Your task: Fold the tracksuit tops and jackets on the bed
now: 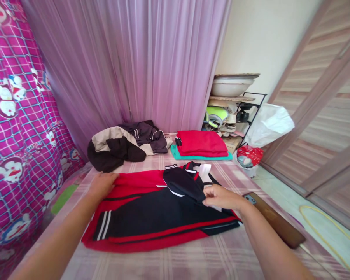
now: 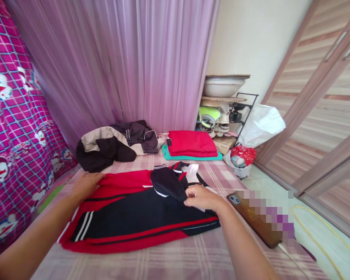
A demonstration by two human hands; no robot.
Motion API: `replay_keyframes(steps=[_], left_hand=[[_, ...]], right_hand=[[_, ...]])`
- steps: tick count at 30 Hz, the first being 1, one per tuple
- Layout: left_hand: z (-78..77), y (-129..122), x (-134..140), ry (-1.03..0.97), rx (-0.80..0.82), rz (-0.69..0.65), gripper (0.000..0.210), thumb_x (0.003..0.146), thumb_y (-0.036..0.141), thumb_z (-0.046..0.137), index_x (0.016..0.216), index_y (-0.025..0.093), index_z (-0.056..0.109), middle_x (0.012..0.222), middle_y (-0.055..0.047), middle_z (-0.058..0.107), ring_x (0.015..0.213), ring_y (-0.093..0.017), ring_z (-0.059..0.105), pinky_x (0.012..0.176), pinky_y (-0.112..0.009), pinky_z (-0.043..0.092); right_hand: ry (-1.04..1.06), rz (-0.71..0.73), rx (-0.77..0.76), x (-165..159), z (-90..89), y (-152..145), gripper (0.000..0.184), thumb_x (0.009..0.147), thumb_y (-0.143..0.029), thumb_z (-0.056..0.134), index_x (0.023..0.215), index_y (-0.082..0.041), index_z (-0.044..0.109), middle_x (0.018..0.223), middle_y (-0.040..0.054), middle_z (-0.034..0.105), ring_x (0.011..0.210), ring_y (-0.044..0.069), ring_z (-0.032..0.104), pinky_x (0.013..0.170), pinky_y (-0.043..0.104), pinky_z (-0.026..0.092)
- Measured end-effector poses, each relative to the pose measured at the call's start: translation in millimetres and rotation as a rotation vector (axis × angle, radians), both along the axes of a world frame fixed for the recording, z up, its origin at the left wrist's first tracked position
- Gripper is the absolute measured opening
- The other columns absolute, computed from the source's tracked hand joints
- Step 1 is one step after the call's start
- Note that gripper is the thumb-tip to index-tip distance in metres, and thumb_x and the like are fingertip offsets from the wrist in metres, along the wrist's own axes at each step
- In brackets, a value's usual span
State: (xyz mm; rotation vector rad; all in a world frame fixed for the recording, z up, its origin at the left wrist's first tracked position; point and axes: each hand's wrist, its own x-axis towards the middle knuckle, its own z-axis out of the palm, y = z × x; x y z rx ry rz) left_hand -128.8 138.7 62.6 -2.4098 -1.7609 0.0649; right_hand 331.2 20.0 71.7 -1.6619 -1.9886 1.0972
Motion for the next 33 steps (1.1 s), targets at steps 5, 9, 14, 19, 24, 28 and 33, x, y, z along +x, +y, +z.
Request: replay_keyframes(steps=[5,9,14,19,24,28,33], left_hand=[[-10.4,-11,-16,-0.014,-0.046,-0.020,0.048,0.083,0.015,0.039,0.122,0.024,0.067,0.129,-0.009,0.066,0.120,-0.025,0.061,0.105,-0.039,0.042],[-23.8,-15,-17,-0.058,-0.076,-0.022,0.050,0.083,0.018,0.042,0.129,0.020,0.064,0.138,-0.011,0.060,0.130,-0.025,0.052,0.110,-0.041,0.039],[-36.1,-21,-6,0.055,-0.066,0.040,0.051,0.089,0.020,0.038,0.136,0.015,0.057,0.144,-0.015,0.052,0.136,-0.030,0.046,0.111,-0.049,0.037],[-46.6,-21,-10,0.023,-0.045,0.054,0.052,0.089,0.020,0.037,0.136,0.014,0.056,0.145,-0.015,0.052,0.135,-0.030,0.046,0.110,-0.045,0.038],[-53.8,-23,-10,-0.045,0.055,0.051,0.048,0.085,0.021,0.041,0.128,0.016,0.063,0.139,-0.012,0.058,0.130,-0.027,0.052,0.109,-0.042,0.039],[-61.1,-31,-2,-0.063,0.199,0.122,0.047,0.087,0.024,0.040,0.127,0.017,0.064,0.136,-0.012,0.061,0.128,-0.028,0.053,0.104,-0.045,0.043],[-68.0,-35,-1,-0.090,0.253,0.123,0.047,0.086,0.024,0.039,0.125,0.016,0.065,0.134,-0.012,0.062,0.127,-0.029,0.054,0.104,-0.046,0.044]], right_hand=[[-0.013,0.132,-0.179,12,4.1,-1,0.015,0.064,-0.031,0.064,0.072,-0.019,0.071,0.064,-0.0025,0.065,0.059,0.012,0.057,0.057,0.021,0.042],[-0.021,-0.137,0.172,4,19.3,18,0.027,0.078,-0.037,0.056,0.084,-0.018,0.074,0.084,0.0048,0.074,0.080,0.019,0.066,0.073,0.028,0.049],[-0.245,-0.195,0.277,-48,18.4,35,0.035,0.081,-0.039,0.062,0.109,-0.020,0.072,0.093,0.0055,0.075,0.087,0.022,0.068,0.075,0.029,0.049],[-0.134,-0.051,0.273,-68,6.0,30,0.022,0.081,-0.019,0.057,0.093,-0.021,0.076,0.089,0.0010,0.076,0.082,0.017,0.069,0.073,0.025,0.049],[-0.276,-0.193,0.422,-39,11.9,49,0.025,0.085,-0.021,0.053,0.094,-0.024,0.076,0.098,0.0023,0.076,0.090,0.019,0.069,0.078,0.025,0.049],[-0.514,-0.323,0.513,-10,14.6,95,0.035,0.088,-0.017,0.050,0.113,-0.026,0.072,0.120,0.0046,0.071,0.109,0.021,0.065,0.093,0.029,0.047],[-0.657,-0.047,0.450,3,-0.6,147,0.048,0.082,-0.011,0.057,0.126,-0.029,0.067,0.132,0.0023,0.065,0.119,0.024,0.060,0.098,0.033,0.048]])
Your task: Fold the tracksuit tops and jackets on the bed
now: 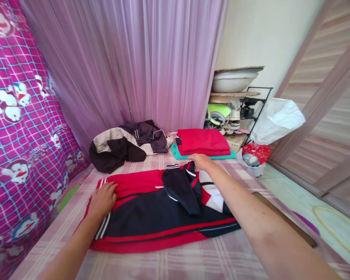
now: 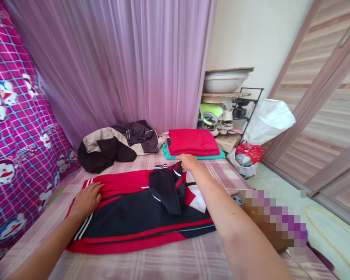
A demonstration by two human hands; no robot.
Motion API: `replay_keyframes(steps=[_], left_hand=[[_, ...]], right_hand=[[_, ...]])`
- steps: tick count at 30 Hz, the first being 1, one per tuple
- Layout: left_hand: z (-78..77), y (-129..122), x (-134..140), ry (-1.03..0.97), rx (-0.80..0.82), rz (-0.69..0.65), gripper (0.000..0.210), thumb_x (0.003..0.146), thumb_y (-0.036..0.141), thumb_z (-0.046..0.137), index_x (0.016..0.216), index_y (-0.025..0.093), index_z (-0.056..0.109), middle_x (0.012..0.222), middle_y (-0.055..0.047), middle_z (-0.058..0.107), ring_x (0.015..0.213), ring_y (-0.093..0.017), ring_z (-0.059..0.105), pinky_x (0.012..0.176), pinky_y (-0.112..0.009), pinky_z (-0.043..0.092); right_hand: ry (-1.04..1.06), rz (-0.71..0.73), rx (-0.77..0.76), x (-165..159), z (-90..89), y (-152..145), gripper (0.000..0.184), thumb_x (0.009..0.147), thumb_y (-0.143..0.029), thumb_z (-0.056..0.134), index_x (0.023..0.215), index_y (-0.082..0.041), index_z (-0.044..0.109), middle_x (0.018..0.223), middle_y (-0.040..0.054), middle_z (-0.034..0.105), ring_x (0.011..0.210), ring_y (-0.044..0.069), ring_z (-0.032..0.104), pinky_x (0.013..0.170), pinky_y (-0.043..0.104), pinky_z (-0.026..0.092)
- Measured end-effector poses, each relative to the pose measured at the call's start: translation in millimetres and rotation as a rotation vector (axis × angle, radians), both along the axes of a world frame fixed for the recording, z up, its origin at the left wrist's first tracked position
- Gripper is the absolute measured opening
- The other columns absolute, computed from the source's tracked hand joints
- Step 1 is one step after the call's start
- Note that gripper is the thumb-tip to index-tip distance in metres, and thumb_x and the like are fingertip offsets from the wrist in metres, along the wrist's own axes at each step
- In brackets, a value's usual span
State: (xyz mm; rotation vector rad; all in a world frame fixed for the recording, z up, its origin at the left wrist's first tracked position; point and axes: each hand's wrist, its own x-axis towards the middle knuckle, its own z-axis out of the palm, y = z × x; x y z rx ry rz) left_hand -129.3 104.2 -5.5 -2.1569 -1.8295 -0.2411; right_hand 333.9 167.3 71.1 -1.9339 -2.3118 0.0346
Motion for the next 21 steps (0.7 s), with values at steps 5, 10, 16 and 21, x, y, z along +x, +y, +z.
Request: replay_keyframes(steps=[5,10,16,21], left_hand=[[-5.0,3,-6,0.005,0.024,-0.019,0.049,0.087,0.027,0.036,0.125,0.014,0.065,0.134,-0.012,0.062,0.126,-0.028,0.054,0.104,-0.045,0.044],[-9.8,5,-9,0.007,0.030,-0.033,0.051,0.087,0.028,0.034,0.124,0.014,0.065,0.134,-0.012,0.062,0.126,-0.028,0.054,0.104,-0.046,0.044],[-10.8,7,-12,-0.005,0.045,-0.049,0.051,0.087,0.030,0.034,0.123,0.015,0.065,0.132,-0.012,0.063,0.125,-0.029,0.055,0.103,-0.046,0.044],[-9.6,5,-11,-0.002,0.043,-0.047,0.050,0.086,0.031,0.035,0.123,0.015,0.066,0.132,-0.012,0.063,0.125,-0.029,0.055,0.102,-0.046,0.045]], right_hand=[[-0.085,0.110,-0.096,0,-8.8,12,0.038,0.077,-0.019,0.068,0.113,-0.029,0.073,0.115,0.0048,0.072,0.104,0.026,0.067,0.088,0.034,0.052],[-0.145,0.064,-0.058,14,-1.6,8,0.033,0.081,-0.020,0.063,0.113,-0.023,0.071,0.112,0.0097,0.072,0.107,0.028,0.065,0.089,0.036,0.049],[-0.177,-0.262,-0.028,38,-10.5,5,0.033,0.089,-0.029,0.057,0.116,-0.016,0.071,0.114,0.0190,0.071,0.113,0.028,0.064,0.094,0.035,0.047],[-0.150,-0.387,-0.076,48,-24.2,-5,0.045,0.098,-0.040,0.040,0.109,-0.013,0.074,0.110,0.0214,0.072,0.108,0.030,0.066,0.089,0.036,0.048]])
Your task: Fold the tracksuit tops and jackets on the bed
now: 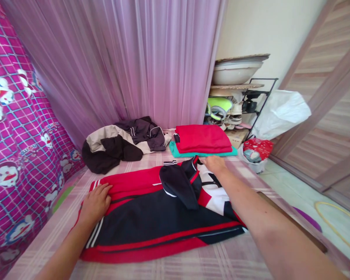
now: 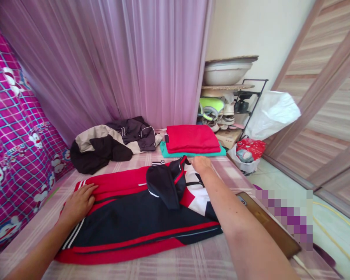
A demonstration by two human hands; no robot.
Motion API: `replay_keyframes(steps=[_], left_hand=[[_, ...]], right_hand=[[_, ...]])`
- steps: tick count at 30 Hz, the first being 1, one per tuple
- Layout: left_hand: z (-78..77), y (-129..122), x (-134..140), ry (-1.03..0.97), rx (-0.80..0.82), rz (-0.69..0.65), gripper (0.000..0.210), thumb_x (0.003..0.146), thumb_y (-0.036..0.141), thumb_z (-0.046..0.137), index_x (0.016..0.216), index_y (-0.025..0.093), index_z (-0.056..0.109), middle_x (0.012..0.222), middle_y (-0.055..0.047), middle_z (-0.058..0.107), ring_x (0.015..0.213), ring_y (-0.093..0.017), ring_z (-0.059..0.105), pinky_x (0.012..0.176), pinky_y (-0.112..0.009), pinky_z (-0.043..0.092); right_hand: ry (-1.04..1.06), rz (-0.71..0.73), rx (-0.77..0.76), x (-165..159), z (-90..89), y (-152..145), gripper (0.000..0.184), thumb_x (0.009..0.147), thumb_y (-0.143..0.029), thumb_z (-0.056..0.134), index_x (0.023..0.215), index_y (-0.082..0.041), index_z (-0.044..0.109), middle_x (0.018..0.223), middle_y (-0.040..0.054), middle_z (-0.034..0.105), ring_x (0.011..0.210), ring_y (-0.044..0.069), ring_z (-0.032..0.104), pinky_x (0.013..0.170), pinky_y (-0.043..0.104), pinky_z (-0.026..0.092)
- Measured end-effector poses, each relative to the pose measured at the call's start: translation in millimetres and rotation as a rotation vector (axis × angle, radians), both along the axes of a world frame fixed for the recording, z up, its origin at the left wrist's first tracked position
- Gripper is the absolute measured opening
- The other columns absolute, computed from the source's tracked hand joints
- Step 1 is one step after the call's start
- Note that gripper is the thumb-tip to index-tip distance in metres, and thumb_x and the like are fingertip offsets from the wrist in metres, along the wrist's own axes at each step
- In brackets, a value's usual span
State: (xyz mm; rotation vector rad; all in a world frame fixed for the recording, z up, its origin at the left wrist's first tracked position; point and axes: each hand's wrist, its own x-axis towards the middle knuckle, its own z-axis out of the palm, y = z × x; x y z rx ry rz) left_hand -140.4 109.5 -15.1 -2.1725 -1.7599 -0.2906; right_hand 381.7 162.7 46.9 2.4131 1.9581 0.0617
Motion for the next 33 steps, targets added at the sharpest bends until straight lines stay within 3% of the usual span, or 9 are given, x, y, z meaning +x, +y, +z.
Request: replay_keyframes(steps=[4,8,11,13,16,23,28,33], left_hand=[[0.4,0,1,0.003,0.002,0.012,0.049,0.086,0.030,0.035,0.123,0.016,0.066,0.133,-0.012,0.063,0.125,-0.029,0.054,0.103,-0.046,0.044],[2.6,0,2,-0.013,-0.011,0.003,0.049,0.087,0.029,0.035,0.122,0.016,0.066,0.133,-0.012,0.062,0.125,-0.029,0.054,0.103,-0.047,0.044],[5.3,-1,5,-0.030,-0.015,0.004,0.049,0.087,0.028,0.035,0.122,0.016,0.066,0.132,-0.013,0.063,0.125,-0.030,0.054,0.102,-0.048,0.045],[6.9,-2,6,-0.022,-0.015,0.013,0.049,0.087,0.028,0.034,0.123,0.015,0.066,0.133,-0.013,0.063,0.125,-0.030,0.054,0.102,-0.048,0.045],[8.2,-3,7,0.001,-0.033,0.019,0.051,0.088,0.028,0.032,0.124,0.012,0.065,0.134,-0.014,0.062,0.126,-0.030,0.054,0.102,-0.047,0.045],[7.6,-4,8,-0.026,-0.012,0.021,0.049,0.088,0.028,0.034,0.123,0.014,0.066,0.132,-0.013,0.063,0.125,-0.029,0.054,0.103,-0.047,0.044],[6.4,-3,8,-0.018,-0.009,0.026,0.048,0.087,0.028,0.035,0.122,0.017,0.066,0.133,-0.012,0.063,0.125,-0.029,0.055,0.103,-0.046,0.044],[5.2,-2,7,-0.033,-0.013,0.034,0.049,0.086,0.027,0.036,0.123,0.016,0.066,0.133,-0.012,0.063,0.126,-0.029,0.054,0.103,-0.047,0.044]], right_hand=[[0.028,0.004,0.115,-3,6.4,-9,0.041,0.099,-0.035,0.038,0.119,-0.017,0.069,0.112,0.0168,0.071,0.107,0.028,0.065,0.089,0.036,0.047],[0.024,0.384,0.270,-12,9.7,-12,0.043,0.096,-0.022,0.044,0.137,-0.028,0.055,0.137,0.0108,0.058,0.121,0.026,0.056,0.098,0.038,0.041],[0.018,0.526,0.118,-9,-0.1,-12,0.038,0.093,-0.013,0.045,0.119,-0.026,0.068,0.129,0.0079,0.065,0.120,0.023,0.056,0.102,0.036,0.038],[0.024,0.467,0.027,-3,-8.3,-13,0.037,0.089,-0.010,0.046,0.110,-0.024,0.073,0.117,0.0074,0.071,0.112,0.022,0.061,0.097,0.032,0.041],[0.065,0.363,0.017,5,-13.3,-18,0.042,0.086,-0.007,0.046,0.114,-0.025,0.072,0.119,0.0064,0.071,0.111,0.022,0.064,0.094,0.030,0.044],[0.148,0.170,0.133,-10,7.9,-13,0.036,0.094,-0.022,0.043,0.117,-0.029,0.070,0.120,0.0053,0.071,0.111,0.022,0.064,0.095,0.031,0.045],[0.200,0.077,0.142,-19,5.5,11,0.039,0.094,-0.039,0.047,0.122,-0.021,0.067,0.116,0.0120,0.071,0.110,0.026,0.065,0.093,0.035,0.047],[0.304,0.029,0.096,-17,-7.3,34,0.025,0.082,-0.021,0.060,0.101,-0.022,0.077,0.110,0.0114,0.074,0.111,0.027,0.065,0.095,0.036,0.047]])
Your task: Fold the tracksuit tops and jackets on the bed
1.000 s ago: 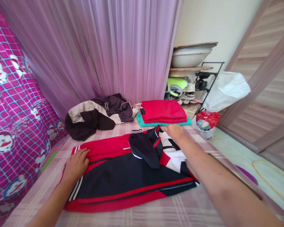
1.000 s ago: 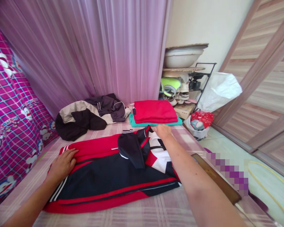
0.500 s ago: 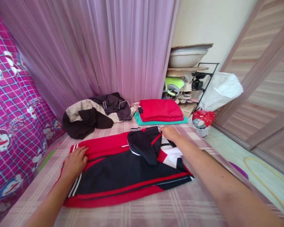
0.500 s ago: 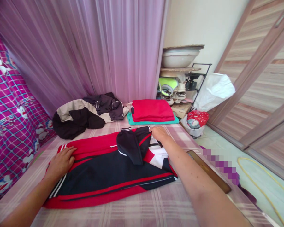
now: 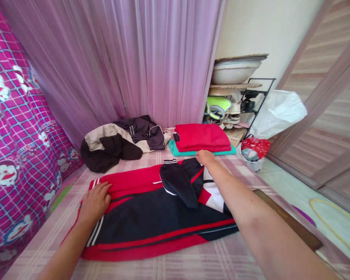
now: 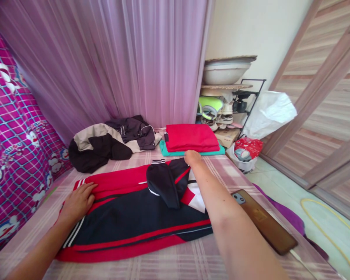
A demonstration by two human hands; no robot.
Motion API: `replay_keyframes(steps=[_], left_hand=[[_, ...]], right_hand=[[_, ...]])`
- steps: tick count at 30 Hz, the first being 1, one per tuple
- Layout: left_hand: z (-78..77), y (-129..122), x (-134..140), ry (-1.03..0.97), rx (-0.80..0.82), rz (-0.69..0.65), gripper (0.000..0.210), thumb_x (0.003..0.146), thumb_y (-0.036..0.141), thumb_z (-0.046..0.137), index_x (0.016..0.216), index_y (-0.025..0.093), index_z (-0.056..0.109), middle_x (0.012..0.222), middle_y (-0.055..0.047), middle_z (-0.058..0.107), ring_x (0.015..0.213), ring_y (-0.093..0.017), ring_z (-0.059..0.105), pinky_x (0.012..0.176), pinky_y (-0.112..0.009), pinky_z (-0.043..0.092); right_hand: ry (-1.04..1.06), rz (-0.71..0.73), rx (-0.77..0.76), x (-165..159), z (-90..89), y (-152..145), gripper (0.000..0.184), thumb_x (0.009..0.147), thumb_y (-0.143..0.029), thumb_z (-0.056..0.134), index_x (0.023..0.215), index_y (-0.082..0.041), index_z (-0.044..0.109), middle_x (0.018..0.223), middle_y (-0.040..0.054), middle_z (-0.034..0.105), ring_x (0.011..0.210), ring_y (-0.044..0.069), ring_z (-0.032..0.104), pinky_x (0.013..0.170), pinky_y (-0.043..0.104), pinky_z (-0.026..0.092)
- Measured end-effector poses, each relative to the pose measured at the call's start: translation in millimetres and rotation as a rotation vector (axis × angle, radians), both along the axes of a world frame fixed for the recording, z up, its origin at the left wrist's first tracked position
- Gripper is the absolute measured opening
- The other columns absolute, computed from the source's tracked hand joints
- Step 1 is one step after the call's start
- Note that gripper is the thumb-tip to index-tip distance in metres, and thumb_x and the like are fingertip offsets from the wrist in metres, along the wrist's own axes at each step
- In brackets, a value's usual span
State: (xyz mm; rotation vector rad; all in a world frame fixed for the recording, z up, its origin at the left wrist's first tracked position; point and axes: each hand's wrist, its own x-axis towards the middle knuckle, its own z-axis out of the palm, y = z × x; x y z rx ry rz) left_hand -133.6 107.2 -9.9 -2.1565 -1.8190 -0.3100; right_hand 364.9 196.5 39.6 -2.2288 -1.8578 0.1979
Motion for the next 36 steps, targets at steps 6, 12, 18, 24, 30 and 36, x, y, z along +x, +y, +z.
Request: replay_keyframes(steps=[6,12,18,24,30,36], left_hand=[[-2.7,2,-3,-0.022,-0.001,-0.007,0.047,0.085,0.029,0.038,0.122,0.020,0.066,0.132,-0.010,0.063,0.125,-0.028,0.054,0.103,-0.046,0.044],[-1.8,1,-1,-0.015,0.012,-0.020,0.050,0.087,0.029,0.033,0.121,0.014,0.066,0.131,-0.013,0.064,0.125,-0.030,0.054,0.104,-0.047,0.043],[1.3,-1,1,-0.033,-0.010,-0.002,0.048,0.086,0.029,0.037,0.122,0.018,0.066,0.132,-0.011,0.063,0.125,-0.030,0.054,0.102,-0.048,0.045],[0.4,-1,1,-0.026,-0.009,-0.005,0.049,0.086,0.029,0.036,0.123,0.016,0.065,0.133,-0.012,0.062,0.127,-0.030,0.053,0.104,-0.048,0.043],[1.8,-3,3,-0.032,-0.007,-0.009,0.048,0.087,0.027,0.035,0.123,0.015,0.065,0.134,-0.012,0.061,0.127,-0.031,0.053,0.104,-0.050,0.043],[2.8,-2,4,-0.024,-0.021,-0.010,0.050,0.087,0.028,0.035,0.124,0.012,0.064,0.135,-0.014,0.061,0.127,-0.031,0.052,0.104,-0.049,0.042]], right_hand=[[0.250,-0.051,0.029,18,-2.9,6,0.025,0.080,-0.019,0.060,0.099,-0.017,0.076,0.096,0.0090,0.077,0.088,0.023,0.072,0.077,0.030,0.054],[0.342,-0.107,0.120,24,0.8,-1,0.036,0.086,-0.018,0.049,0.115,-0.014,0.070,0.099,0.0095,0.076,0.087,0.021,0.071,0.076,0.029,0.055],[0.122,-0.024,0.283,-7,6.8,-25,0.035,0.092,-0.022,0.046,0.118,-0.021,0.069,0.123,0.0108,0.069,0.116,0.026,0.061,0.102,0.038,0.042],[-0.221,0.318,0.199,-32,-21.6,-57,0.044,0.099,-0.035,0.037,0.136,-0.021,0.056,0.146,0.0113,0.051,0.135,0.025,0.044,0.113,0.046,0.029],[-0.212,0.207,0.032,-50,1.1,-66,0.049,0.100,-0.042,0.029,0.110,-0.019,0.072,0.122,0.0149,0.068,0.116,0.028,0.059,0.097,0.042,0.042],[0.141,0.307,-0.235,-68,15.2,-82,0.043,0.086,-0.054,0.053,0.064,-0.020,0.066,0.068,0.0048,0.067,0.067,0.019,0.062,0.061,0.028,0.041]])
